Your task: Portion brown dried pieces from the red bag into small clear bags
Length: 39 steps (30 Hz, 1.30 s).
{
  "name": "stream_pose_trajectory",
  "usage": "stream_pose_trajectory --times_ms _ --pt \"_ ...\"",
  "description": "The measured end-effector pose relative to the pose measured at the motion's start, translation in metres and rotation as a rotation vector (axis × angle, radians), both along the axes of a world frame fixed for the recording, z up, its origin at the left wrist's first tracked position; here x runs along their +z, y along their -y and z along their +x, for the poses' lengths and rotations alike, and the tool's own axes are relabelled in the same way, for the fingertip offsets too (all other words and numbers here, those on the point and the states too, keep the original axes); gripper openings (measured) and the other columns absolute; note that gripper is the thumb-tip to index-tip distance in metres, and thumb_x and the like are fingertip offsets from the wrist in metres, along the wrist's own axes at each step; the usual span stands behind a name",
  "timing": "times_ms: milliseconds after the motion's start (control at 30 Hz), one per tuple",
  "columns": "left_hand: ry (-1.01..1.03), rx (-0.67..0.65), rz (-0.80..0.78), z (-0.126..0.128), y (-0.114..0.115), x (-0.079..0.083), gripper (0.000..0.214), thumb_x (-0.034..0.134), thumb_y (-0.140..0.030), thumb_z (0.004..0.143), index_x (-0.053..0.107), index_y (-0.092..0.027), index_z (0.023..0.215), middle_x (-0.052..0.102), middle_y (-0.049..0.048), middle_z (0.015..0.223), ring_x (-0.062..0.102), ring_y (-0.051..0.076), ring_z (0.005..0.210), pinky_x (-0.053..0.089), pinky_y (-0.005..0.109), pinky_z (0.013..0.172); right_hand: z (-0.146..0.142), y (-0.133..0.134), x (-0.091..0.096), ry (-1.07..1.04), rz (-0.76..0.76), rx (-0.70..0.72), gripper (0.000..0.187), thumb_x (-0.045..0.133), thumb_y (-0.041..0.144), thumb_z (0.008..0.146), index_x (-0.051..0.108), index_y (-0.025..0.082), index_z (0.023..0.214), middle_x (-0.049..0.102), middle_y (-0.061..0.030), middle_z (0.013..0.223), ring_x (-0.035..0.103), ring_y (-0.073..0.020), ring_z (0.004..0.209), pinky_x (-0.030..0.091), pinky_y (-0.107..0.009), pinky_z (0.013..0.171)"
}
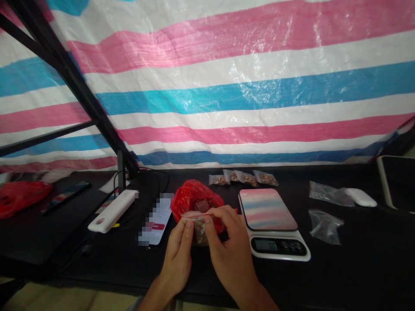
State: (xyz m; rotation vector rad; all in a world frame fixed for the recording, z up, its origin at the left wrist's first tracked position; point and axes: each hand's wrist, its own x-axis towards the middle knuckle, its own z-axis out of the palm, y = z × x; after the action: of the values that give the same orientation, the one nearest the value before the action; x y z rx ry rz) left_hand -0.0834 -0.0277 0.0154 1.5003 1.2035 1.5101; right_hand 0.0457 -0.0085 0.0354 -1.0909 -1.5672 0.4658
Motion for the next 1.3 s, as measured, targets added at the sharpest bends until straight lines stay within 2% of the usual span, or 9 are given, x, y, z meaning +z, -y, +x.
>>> stream_pose_trajectory --times_ms 300,567,700,867,1000,1300 --pt "-0.069 -0.028 0.063 0.001 0.003 0.006 0.041 0.04 -0.043 0.107 0.075 -0.021 0.109 0.073 0.0094 0.108 0.067 0.021 0.1 0.055 0.033 0.093 0.003 0.002 0.005 -0.097 -0.061 0.084 0.012 0.064 0.031 0.093 0.066 0.025 0.083 0.064 0.0023 0.081 0.061 -0.0151 0.075 0.047 -0.027 0.07" --pt "-0.167 -0.088 0.085 -0.001 0.002 0.002 0.039 0.037 -0.037 0.108 0.073 -0.021 0.11 0.072 0.0104 0.111 0.066 0.022 0.105 0.053 0.036 0.099 0.006 0.0 0.008 -0.103 -0.144 0.171 0.017 0.063 0.036 0.095 0.069 0.024 0.084 0.067 -0.0007 0.086 0.065 -0.0172 0.082 0.05 -0.028 0.075" --pt "-0.164 -0.021 0.086 -0.001 0.003 0.001 0.027 0.043 -0.032 0.106 0.065 -0.021 0.114 0.07 0.0099 0.113 0.065 0.021 0.105 0.053 0.035 0.096 0.006 0.001 0.008 -0.048 -0.113 0.153 0.018 0.061 0.036 0.096 0.068 0.025 0.084 0.067 -0.0016 0.086 0.064 -0.0188 0.083 0.049 -0.031 0.076" --pt "-0.145 0.077 0.17 -0.005 0.001 0.0 0.017 0.047 -0.027 0.105 0.062 -0.021 0.099 0.067 0.005 0.097 0.064 0.017 0.092 0.052 0.028 0.085 0.004 0.001 0.005 0.007 -0.079 0.151 0.02 0.06 0.033 0.096 0.066 0.025 0.079 0.066 -0.0006 0.083 0.062 -0.019 0.08 0.047 -0.032 0.074" --pt "-0.178 0.139 0.197 -0.008 0.0 -0.001 0.015 0.049 -0.025 0.104 0.061 -0.021 0.096 0.065 0.0044 0.093 0.062 0.016 0.085 0.051 0.028 0.08 0.004 0.0 0.003 0.011 -0.123 0.186 0.013 0.064 0.033 0.094 0.07 0.026 0.085 0.068 -0.0005 0.086 0.063 -0.0194 0.082 0.048 -0.032 0.074" --pt "-0.237 0.107 0.264 -0.015 0.002 -0.002 0.019 0.048 -0.023 0.103 0.057 -0.022 0.087 0.06 0.0027 0.084 0.059 0.017 0.08 0.048 0.028 0.074 0.002 0.003 0.004 0.138 -0.097 0.235 0.013 0.062 0.023 0.093 0.066 0.025 0.081 0.067 0.0008 0.083 0.063 -0.0183 0.08 0.048 -0.032 0.073"
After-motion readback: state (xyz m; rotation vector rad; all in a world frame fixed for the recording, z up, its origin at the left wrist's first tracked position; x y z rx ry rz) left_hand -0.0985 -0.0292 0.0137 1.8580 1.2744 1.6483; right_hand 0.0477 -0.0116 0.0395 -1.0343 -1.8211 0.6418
